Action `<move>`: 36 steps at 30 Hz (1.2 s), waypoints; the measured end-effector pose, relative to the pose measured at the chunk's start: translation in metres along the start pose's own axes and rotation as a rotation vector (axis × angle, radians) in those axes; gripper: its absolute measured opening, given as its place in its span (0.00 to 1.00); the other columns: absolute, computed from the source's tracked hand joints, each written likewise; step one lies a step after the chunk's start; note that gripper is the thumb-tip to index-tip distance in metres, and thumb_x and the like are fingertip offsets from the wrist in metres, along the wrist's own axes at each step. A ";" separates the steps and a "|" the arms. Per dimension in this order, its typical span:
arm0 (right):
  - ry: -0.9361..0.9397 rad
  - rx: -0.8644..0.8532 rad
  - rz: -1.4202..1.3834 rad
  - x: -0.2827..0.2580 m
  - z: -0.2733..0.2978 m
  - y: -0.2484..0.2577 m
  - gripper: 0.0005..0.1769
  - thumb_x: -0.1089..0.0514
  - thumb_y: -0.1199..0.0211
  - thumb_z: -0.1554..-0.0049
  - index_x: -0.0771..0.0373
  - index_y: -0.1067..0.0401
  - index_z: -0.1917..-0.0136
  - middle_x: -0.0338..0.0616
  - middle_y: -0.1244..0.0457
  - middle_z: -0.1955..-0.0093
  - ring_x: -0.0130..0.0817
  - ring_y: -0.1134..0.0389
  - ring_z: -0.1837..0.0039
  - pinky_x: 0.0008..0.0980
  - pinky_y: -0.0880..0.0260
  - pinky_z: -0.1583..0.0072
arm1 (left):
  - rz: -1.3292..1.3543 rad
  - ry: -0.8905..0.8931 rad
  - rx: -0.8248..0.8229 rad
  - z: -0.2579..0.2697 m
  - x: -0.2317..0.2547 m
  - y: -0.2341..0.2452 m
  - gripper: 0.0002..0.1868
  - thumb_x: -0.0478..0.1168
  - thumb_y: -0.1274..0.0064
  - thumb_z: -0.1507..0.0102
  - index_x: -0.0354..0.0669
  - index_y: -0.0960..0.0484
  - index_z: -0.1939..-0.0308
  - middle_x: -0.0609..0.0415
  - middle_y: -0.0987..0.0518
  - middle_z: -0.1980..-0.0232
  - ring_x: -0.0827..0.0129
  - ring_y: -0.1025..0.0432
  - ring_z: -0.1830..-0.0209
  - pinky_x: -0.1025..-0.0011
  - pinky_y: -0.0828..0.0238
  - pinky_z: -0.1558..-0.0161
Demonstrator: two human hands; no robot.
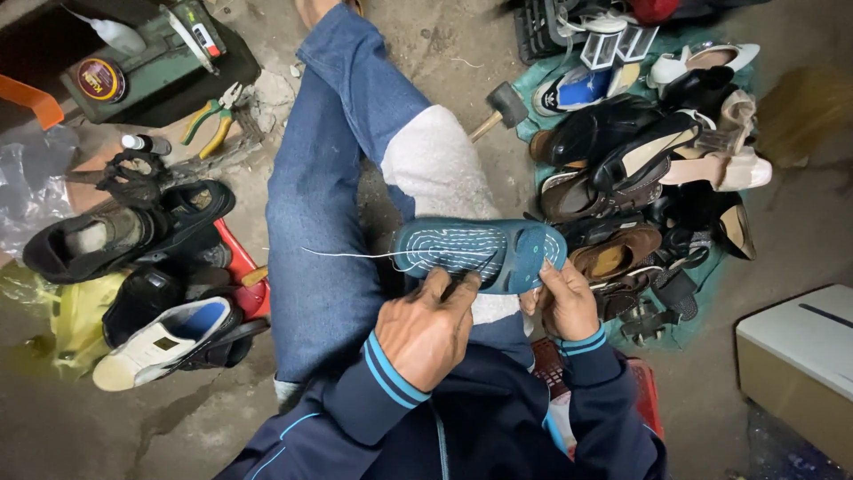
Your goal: Hand-sewing a new sole onto a shoe using a needle and thread.
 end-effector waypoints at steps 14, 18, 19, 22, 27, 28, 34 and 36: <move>0.020 -0.029 0.038 -0.013 0.006 -0.013 0.09 0.54 0.46 0.33 0.63 0.35 0.47 0.45 0.40 0.68 0.37 0.38 0.73 0.34 0.34 0.67 | -0.031 0.010 0.016 -0.002 0.006 0.007 0.21 0.44 0.49 0.37 0.44 0.20 0.40 0.45 0.25 0.53 0.45 0.26 0.77 0.49 0.29 0.81; 0.067 0.013 0.283 -0.046 0.021 -0.039 0.10 0.52 0.47 0.33 0.61 0.36 0.50 0.48 0.37 0.72 0.33 0.37 0.72 0.30 0.34 0.67 | -0.048 0.023 0.027 -0.004 0.006 0.017 0.20 0.45 0.50 0.37 0.47 0.19 0.42 0.48 0.24 0.53 0.47 0.26 0.79 0.50 0.30 0.82; 0.069 0.013 0.281 -0.054 0.027 -0.045 0.10 0.52 0.47 0.33 0.61 0.36 0.50 0.48 0.37 0.72 0.33 0.37 0.72 0.30 0.34 0.67 | -0.049 0.021 0.026 -0.003 0.004 0.022 0.20 0.45 0.50 0.37 0.47 0.19 0.42 0.48 0.24 0.53 0.47 0.26 0.79 0.50 0.30 0.82; 0.156 0.006 0.518 -0.076 0.047 -0.063 0.10 0.54 0.44 0.35 0.63 0.31 0.52 0.45 0.35 0.67 0.32 0.33 0.65 0.33 0.28 0.59 | 0.004 0.079 -0.086 0.000 -0.013 0.027 0.21 0.48 0.51 0.38 0.54 0.18 0.41 0.52 0.22 0.55 0.42 0.24 0.78 0.43 0.29 0.81; 0.328 0.013 1.001 -0.103 0.082 -0.129 0.11 0.50 0.32 0.43 0.60 0.25 0.58 0.35 0.31 0.66 0.21 0.36 0.62 0.33 0.33 0.57 | 0.378 -0.002 -0.095 0.005 -0.042 0.066 0.12 0.40 0.51 0.32 0.41 0.15 0.52 0.55 0.13 0.48 0.61 0.20 0.50 0.65 0.26 0.45; 0.330 0.022 0.977 -0.102 0.084 -0.141 0.11 0.50 0.32 0.43 0.60 0.25 0.58 0.35 0.31 0.66 0.21 0.36 0.62 0.33 0.33 0.57 | 0.359 -0.009 -0.110 0.011 -0.051 0.066 0.12 0.40 0.51 0.32 0.41 0.15 0.52 0.55 0.13 0.48 0.61 0.20 0.50 0.65 0.26 0.45; 0.684 -0.085 1.175 -0.094 0.115 -0.209 0.22 0.55 0.38 0.39 0.71 0.30 0.37 0.54 0.28 0.45 0.46 0.25 0.46 0.42 0.24 0.46 | 0.575 0.214 -0.226 0.044 -0.114 0.044 0.14 0.39 0.44 0.35 0.38 0.11 0.49 0.60 0.23 0.69 0.79 0.43 0.79 0.75 0.41 0.73; 0.680 -0.138 1.239 -0.074 0.121 -0.206 0.29 0.54 0.38 0.41 0.68 0.33 0.30 0.52 0.31 0.36 0.51 0.27 0.40 0.49 0.26 0.41 | 0.597 0.100 -0.181 0.035 -0.105 0.050 0.12 0.37 0.43 0.36 0.35 0.12 0.51 0.53 0.14 0.66 0.72 0.22 0.68 0.72 0.25 0.63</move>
Point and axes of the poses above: each hand's wrist, its own z-axis away from the middle knuckle, its own y-axis out of the back of the hand, x = y × z, the point moved 10 cm from there along -z, towards the middle knuckle
